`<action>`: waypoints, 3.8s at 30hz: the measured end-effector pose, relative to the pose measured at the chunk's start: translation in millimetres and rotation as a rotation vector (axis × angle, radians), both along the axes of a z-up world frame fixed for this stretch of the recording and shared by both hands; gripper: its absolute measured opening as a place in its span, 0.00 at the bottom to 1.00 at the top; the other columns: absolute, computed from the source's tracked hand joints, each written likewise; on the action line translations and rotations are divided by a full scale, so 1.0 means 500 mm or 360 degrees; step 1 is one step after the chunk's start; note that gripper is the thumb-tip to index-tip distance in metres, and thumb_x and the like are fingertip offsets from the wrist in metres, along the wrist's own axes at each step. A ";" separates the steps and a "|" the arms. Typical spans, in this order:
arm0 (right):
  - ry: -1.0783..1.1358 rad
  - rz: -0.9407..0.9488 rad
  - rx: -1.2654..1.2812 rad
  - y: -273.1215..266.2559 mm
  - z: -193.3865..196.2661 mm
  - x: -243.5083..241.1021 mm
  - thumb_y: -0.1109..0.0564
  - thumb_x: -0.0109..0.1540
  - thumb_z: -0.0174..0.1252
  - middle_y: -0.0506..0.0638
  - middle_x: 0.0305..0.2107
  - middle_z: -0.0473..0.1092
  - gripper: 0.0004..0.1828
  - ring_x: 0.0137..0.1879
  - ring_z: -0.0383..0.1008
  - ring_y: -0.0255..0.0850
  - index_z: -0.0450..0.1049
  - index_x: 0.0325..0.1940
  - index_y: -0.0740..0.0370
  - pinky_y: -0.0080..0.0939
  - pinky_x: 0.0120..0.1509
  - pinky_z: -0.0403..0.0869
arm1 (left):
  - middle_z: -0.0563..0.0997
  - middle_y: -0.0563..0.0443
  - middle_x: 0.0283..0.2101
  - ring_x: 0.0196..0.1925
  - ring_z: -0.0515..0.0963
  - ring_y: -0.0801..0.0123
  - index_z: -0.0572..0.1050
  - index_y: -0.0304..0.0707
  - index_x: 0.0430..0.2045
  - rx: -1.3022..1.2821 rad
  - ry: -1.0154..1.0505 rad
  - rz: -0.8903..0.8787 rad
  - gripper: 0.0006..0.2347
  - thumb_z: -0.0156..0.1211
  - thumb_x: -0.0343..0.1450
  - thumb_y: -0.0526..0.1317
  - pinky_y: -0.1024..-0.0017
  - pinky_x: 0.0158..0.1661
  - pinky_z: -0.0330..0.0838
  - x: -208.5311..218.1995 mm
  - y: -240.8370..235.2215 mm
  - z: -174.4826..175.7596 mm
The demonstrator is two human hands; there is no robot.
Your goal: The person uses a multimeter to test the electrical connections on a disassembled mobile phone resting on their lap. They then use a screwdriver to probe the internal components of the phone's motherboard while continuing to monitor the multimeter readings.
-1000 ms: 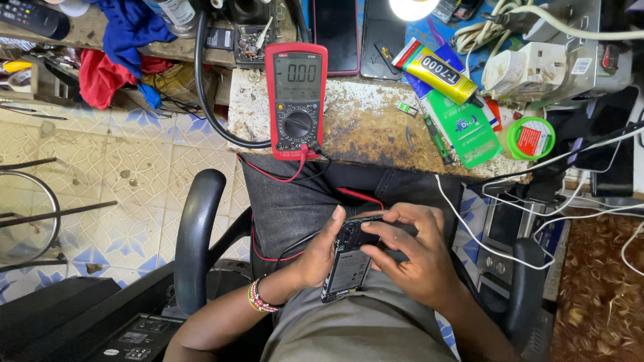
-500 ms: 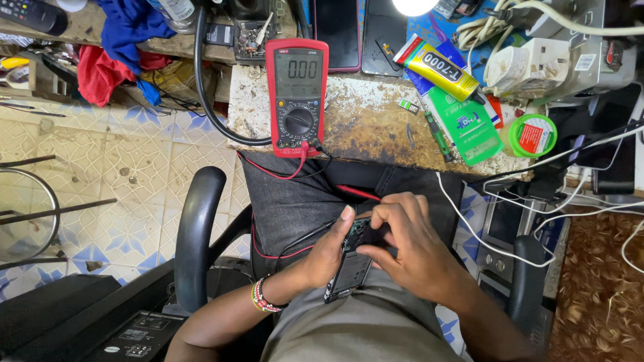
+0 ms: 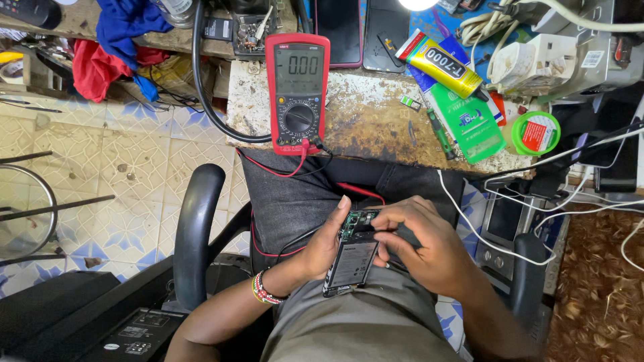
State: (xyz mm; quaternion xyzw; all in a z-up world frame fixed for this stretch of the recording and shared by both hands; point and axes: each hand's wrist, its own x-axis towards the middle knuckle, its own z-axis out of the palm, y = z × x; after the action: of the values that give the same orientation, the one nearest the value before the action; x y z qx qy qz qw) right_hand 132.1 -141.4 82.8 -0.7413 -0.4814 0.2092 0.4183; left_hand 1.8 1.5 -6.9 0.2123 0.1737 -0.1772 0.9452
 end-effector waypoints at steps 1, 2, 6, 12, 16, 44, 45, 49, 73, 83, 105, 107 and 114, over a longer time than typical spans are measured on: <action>-0.0002 0.0001 -0.0001 0.009 0.004 0.007 0.58 0.64 0.61 0.47 0.40 0.76 0.09 0.42 0.74 0.40 0.74 0.48 0.57 0.44 0.57 0.67 | 0.81 0.34 0.34 0.38 0.83 0.54 0.78 0.24 0.37 -0.0001 -0.0002 0.0001 0.39 0.27 0.75 0.68 0.62 0.49 0.79 -0.006 -0.018 -0.021; 0.0081 0.0012 0.0038 0.018 0.009 0.015 0.59 0.64 0.61 0.49 0.38 0.78 0.07 0.41 0.76 0.44 0.78 0.46 0.58 0.45 0.53 0.71 | 0.81 0.28 0.34 0.37 0.84 0.47 0.76 0.22 0.44 -0.0064 0.0107 0.0164 0.37 0.36 0.76 0.67 0.56 0.45 0.81 -0.011 -0.035 -0.042; 0.0347 0.0103 0.0064 0.036 0.010 0.044 0.62 0.64 0.60 0.54 0.37 0.79 0.09 0.39 0.79 0.49 0.83 0.45 0.60 0.47 0.48 0.76 | 0.80 0.23 0.35 0.37 0.85 0.41 0.74 0.18 0.50 -0.0121 0.0232 0.0315 0.37 0.43 0.76 0.67 0.50 0.41 0.83 -0.010 -0.037 -0.021; 0.0560 0.0095 0.0102 0.042 0.023 0.042 0.62 0.61 0.63 0.54 0.33 0.79 0.08 0.35 0.78 0.45 0.85 0.42 0.61 0.45 0.46 0.77 | 0.82 0.24 0.37 0.33 0.85 0.42 0.73 0.17 0.53 -0.0225 0.0296 0.0391 0.36 0.46 0.76 0.64 0.49 0.36 0.85 -0.016 -0.041 -0.052; 0.0526 -0.0299 0.0211 0.044 -0.040 0.114 0.66 0.61 0.64 0.53 0.32 0.75 0.08 0.37 0.71 0.39 0.82 0.44 0.67 0.45 0.48 0.75 | 0.81 0.23 0.41 0.36 0.85 0.45 0.74 0.17 0.54 -0.0200 0.0103 0.0305 0.38 0.38 0.77 0.66 0.49 0.39 0.83 0.018 -0.013 0.023; 0.0810 0.0031 -0.0142 0.000 -0.089 0.058 0.26 0.66 0.43 0.49 0.29 0.74 0.39 0.36 0.73 0.37 0.79 0.39 0.65 0.35 0.43 0.70 | 0.76 0.27 0.59 0.52 0.83 0.43 0.49 0.30 0.78 -0.1040 -0.0459 0.0377 0.44 0.34 0.76 0.71 0.45 0.56 0.76 0.075 0.134 0.079; 0.0988 0.0350 -0.0097 -0.009 -0.096 0.046 0.16 0.62 0.43 0.48 0.33 0.72 0.48 0.40 0.69 0.38 0.78 0.41 0.66 0.38 0.47 0.69 | 0.75 0.29 0.61 0.52 0.84 0.39 0.47 0.34 0.80 -0.1107 -0.0491 0.0371 0.44 0.35 0.76 0.72 0.43 0.55 0.75 0.078 0.130 0.082; 0.1292 0.0276 0.0018 -0.027 -0.124 -0.028 0.24 0.65 0.51 0.61 0.58 0.74 0.49 0.67 0.74 0.49 0.71 0.62 0.76 0.46 0.68 0.71 | 0.75 0.27 0.60 0.53 0.83 0.45 0.46 0.29 0.79 -0.1099 -0.0536 0.0388 0.45 0.34 0.76 0.71 0.47 0.56 0.78 0.098 0.112 0.093; -0.0450 -0.0504 0.0291 0.015 0.060 0.001 0.58 0.67 0.54 0.55 0.24 0.70 0.14 0.30 0.68 0.47 0.70 0.29 0.68 0.44 0.42 0.69 | 0.77 0.39 0.61 0.57 0.81 0.58 0.68 0.28 0.62 0.0467 -0.0313 0.0377 0.24 0.59 0.73 0.44 0.63 0.55 0.79 0.061 0.054 0.181; -0.0653 -0.0440 0.0510 0.054 0.050 0.009 0.68 0.62 0.65 0.53 0.29 0.70 0.05 0.29 0.70 0.40 0.82 0.42 0.67 0.39 0.41 0.74 | 0.81 0.47 0.42 0.47 0.74 0.76 0.76 0.32 0.45 0.1341 -0.0593 0.0516 0.09 0.58 0.75 0.39 0.71 0.46 0.75 0.054 0.043 0.168; -0.0317 -0.0522 0.0323 0.001 0.017 -0.015 0.62 0.65 0.61 0.51 0.28 0.69 0.11 0.34 0.70 0.40 0.75 0.51 0.67 0.41 0.46 0.75 | 0.82 0.54 0.43 0.42 0.78 0.77 0.76 0.33 0.49 0.0908 -0.0396 0.0260 0.15 0.60 0.74 0.45 0.75 0.43 0.76 0.052 0.059 0.142; -0.0413 -0.0485 0.0285 0.001 0.017 -0.015 0.61 0.66 0.61 0.51 0.30 0.69 0.14 0.35 0.69 0.40 0.75 0.56 0.67 0.40 0.46 0.74 | 0.80 0.54 0.48 0.47 0.77 0.77 0.75 0.34 0.51 0.0962 -0.0457 0.0293 0.15 0.59 0.75 0.44 0.74 0.50 0.74 0.051 0.054 0.136; -0.0525 -0.0386 0.0270 0.014 0.033 -0.013 0.62 0.67 0.59 0.55 0.36 0.72 0.13 0.38 0.72 0.43 0.78 0.55 0.66 0.39 0.45 0.73 | 0.77 0.61 0.47 0.49 0.72 0.81 0.73 0.36 0.53 0.1157 -0.0595 0.0313 0.13 0.55 0.78 0.43 0.76 0.52 0.70 0.050 0.056 0.160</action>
State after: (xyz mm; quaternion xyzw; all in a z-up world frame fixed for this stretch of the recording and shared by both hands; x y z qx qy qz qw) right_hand 125.4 -134.2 99.3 -0.7801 -0.4665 -0.0081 0.4169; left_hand 26.9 29.4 73.0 0.5429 0.0700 0.0282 0.8364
